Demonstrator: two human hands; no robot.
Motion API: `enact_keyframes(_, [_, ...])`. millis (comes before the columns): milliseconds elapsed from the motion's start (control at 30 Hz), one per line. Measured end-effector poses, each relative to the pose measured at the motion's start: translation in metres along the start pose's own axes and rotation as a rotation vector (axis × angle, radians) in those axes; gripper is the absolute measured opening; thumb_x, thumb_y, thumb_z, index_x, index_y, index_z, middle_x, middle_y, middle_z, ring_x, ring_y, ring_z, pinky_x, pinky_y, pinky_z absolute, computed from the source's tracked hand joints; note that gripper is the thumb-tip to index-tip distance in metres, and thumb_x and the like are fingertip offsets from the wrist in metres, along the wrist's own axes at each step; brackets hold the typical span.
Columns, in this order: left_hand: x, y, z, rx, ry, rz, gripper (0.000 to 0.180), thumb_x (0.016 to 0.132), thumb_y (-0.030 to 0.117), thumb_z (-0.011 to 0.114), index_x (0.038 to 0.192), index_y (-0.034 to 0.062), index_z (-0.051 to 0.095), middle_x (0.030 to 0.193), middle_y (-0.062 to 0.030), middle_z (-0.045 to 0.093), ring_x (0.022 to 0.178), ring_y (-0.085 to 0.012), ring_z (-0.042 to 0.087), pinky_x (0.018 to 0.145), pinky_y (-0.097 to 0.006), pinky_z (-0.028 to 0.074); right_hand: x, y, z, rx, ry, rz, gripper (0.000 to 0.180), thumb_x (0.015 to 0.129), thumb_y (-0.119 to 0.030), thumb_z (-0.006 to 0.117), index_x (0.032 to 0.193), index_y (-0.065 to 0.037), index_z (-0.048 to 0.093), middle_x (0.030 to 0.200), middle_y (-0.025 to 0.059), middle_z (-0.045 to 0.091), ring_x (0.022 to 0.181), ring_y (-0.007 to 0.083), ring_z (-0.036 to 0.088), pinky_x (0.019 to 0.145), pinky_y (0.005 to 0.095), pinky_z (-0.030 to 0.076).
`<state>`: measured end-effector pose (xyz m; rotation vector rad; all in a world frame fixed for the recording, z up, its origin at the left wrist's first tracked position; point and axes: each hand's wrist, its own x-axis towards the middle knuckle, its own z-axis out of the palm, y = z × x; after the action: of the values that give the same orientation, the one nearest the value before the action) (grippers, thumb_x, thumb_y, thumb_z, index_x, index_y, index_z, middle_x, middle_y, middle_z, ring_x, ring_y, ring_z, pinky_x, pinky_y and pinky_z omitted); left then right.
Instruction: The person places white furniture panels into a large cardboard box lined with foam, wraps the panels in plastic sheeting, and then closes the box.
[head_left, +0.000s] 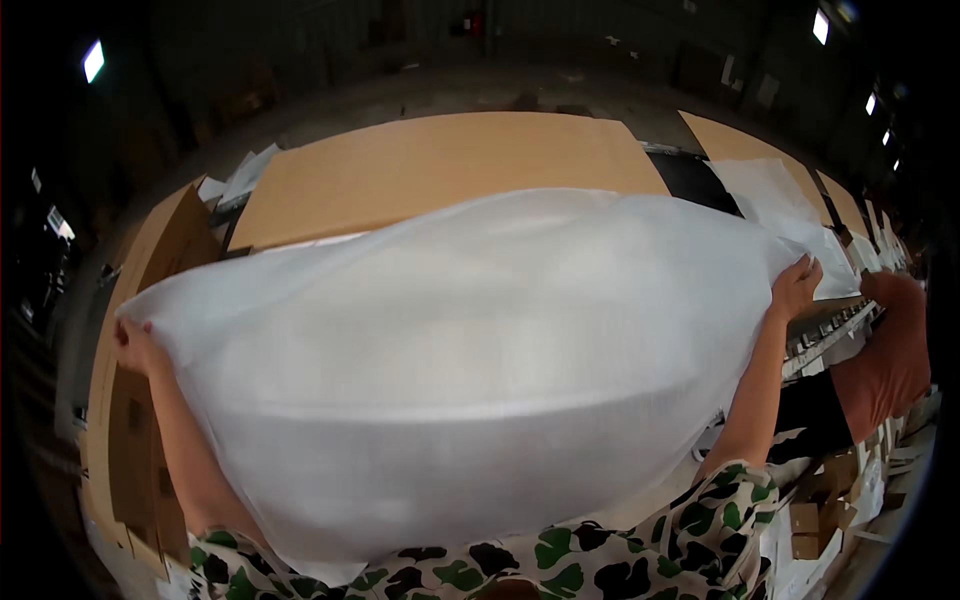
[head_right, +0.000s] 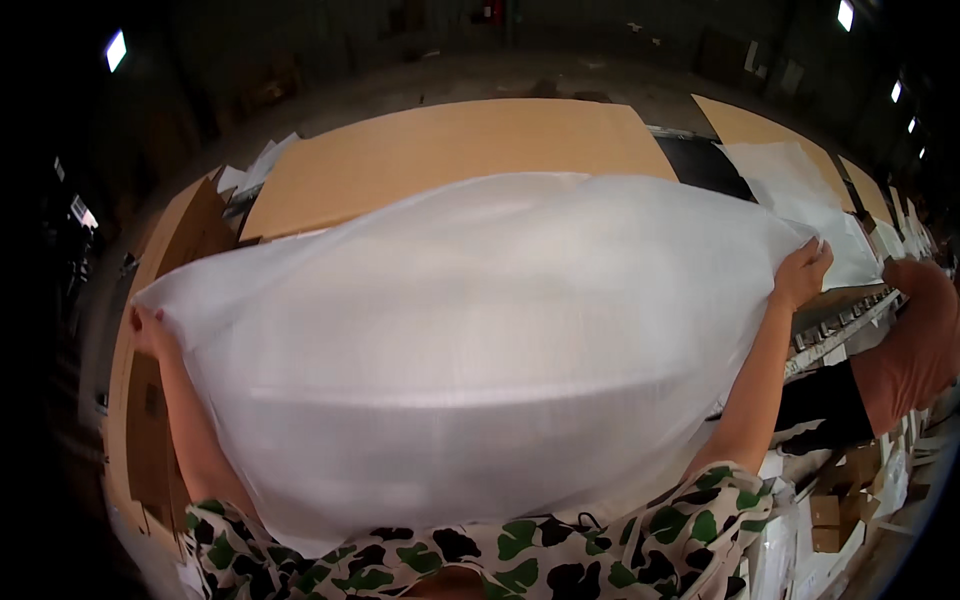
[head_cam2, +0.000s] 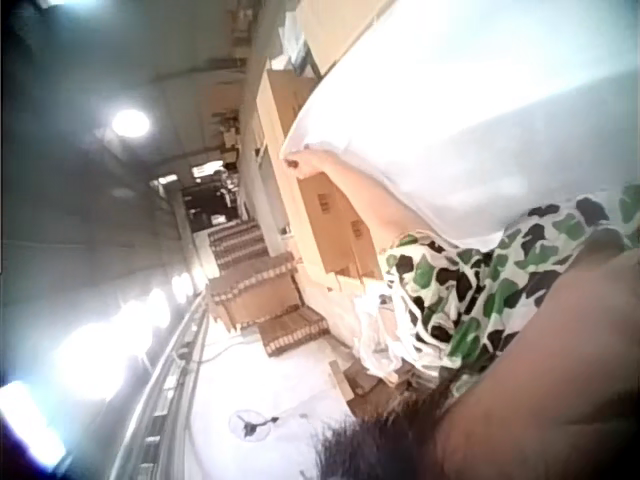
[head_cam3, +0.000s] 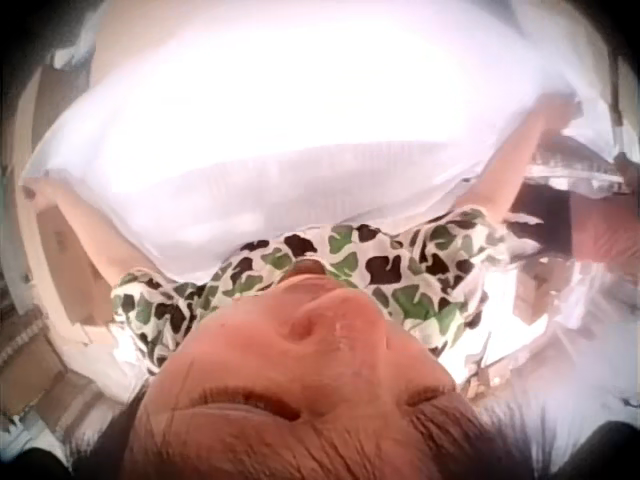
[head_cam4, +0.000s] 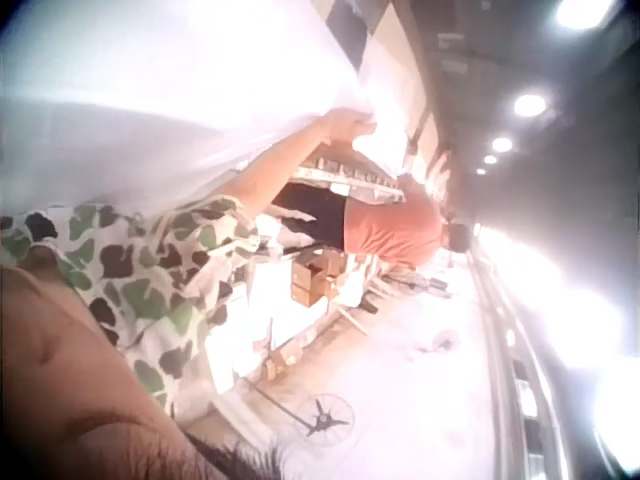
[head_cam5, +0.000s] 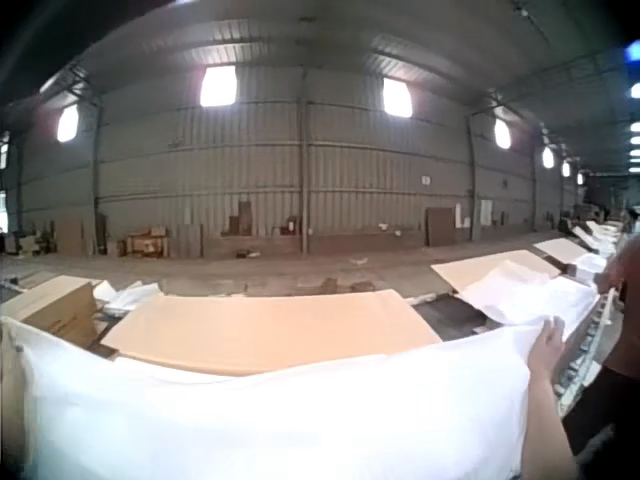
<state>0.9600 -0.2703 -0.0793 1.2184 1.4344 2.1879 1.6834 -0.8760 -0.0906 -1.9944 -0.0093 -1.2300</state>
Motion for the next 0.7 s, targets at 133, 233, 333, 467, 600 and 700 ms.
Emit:
enact_keyframes(133, [0.028, -0.096, -0.013, 1.109, -0.821, -0.013, 0.022, 0.079, 0.006, 0.05, 0.095, 0.007, 0.067, 0.099, -0.0168, 0.063, 0.091, -0.028, 0.059, 0.079, -0.037, 0.048, -0.049, 0.029, 0.082, -0.609, -1.081, -0.48, 0.031, 0.087, -0.03, 0.046, 0.106, -0.008, 0.057, 0.093, 0.0195, 0.063, 0.087, 0.0372, 0.059, 0.071, 0.0445, 0.047])
enact_keyframes(233, [-0.02, -0.096, 0.053, 1.103, -0.803, 0.129, 0.021, 0.078, 0.008, 0.049, 0.087, 0.0074, 0.068, 0.096, -0.0172, 0.064, 0.09, -0.0338, 0.06, 0.078, -0.037, 0.048, -0.042, 0.021, 0.109, -0.553, -0.852, -0.298, 0.028, 0.086, -0.027, 0.046, 0.098, -0.005, 0.059, 0.091, 0.019, 0.063, 0.088, 0.0374, 0.059, 0.071, 0.0449, 0.048])
enact_keyframes(333, [-0.022, -0.085, 0.087, 1.037, -0.685, 0.118, 0.021, 0.078, 0.012, 0.051, 0.09, 0.0096, 0.068, 0.094, -0.0166, 0.064, 0.089, -0.0341, 0.06, 0.078, -0.039, 0.048, -0.046, 0.028, 0.122, -0.58, -0.827, -0.311, 0.028, 0.086, -0.028, 0.046, 0.094, -0.004, 0.058, 0.09, 0.0184, 0.063, 0.089, 0.0366, 0.059, 0.073, 0.045, 0.048])
enact_keyframes(467, [0.015, -0.133, 0.085, 1.122, -0.712, 0.163, 0.022, 0.079, 0.022, 0.054, 0.094, 0.011, 0.067, 0.095, -0.0161, 0.064, 0.09, -0.0321, 0.061, 0.078, -0.04, 0.048, -0.074, 0.026, 0.109, -0.837, -1.037, -0.193, 0.033, 0.082, -0.032, 0.053, 0.099, -0.005, 0.059, 0.104, 0.0183, 0.06, 0.097, 0.0361, 0.057, 0.079, 0.0452, 0.047])
enact_keyframes(600, [-0.029, -0.1, 0.125, 0.409, -0.783, 0.079, 0.036, 0.087, 0.027, 0.056, 0.111, -0.0001, 0.056, 0.097, -0.0101, 0.063, 0.095, -0.0206, 0.058, 0.08, -0.028, 0.044, -0.055, -0.001, 0.067, -0.795, -0.791, -0.541, 0.041, 0.085, -0.032, 0.055, 0.117, -0.008, 0.05, 0.124, 0.0184, 0.046, 0.108, 0.038, 0.046, 0.089, 0.0458, 0.04])
enact_keyframes(700, [-0.103, 0.038, 0.088, 0.153, -1.029, 0.303, 0.041, 0.084, 0.028, 0.061, 0.117, 0.0061, 0.054, 0.111, -0.0121, 0.056, 0.107, -0.0226, 0.052, 0.088, -0.03, 0.041, -0.091, -0.107, 0.027, -0.122, -0.793, -0.777, 0.038, 0.084, -0.022, 0.058, 0.115, -0.002, 0.051, 0.12, 0.0183, 0.05, 0.11, 0.0361, 0.046, 0.091, 0.0443, 0.038])
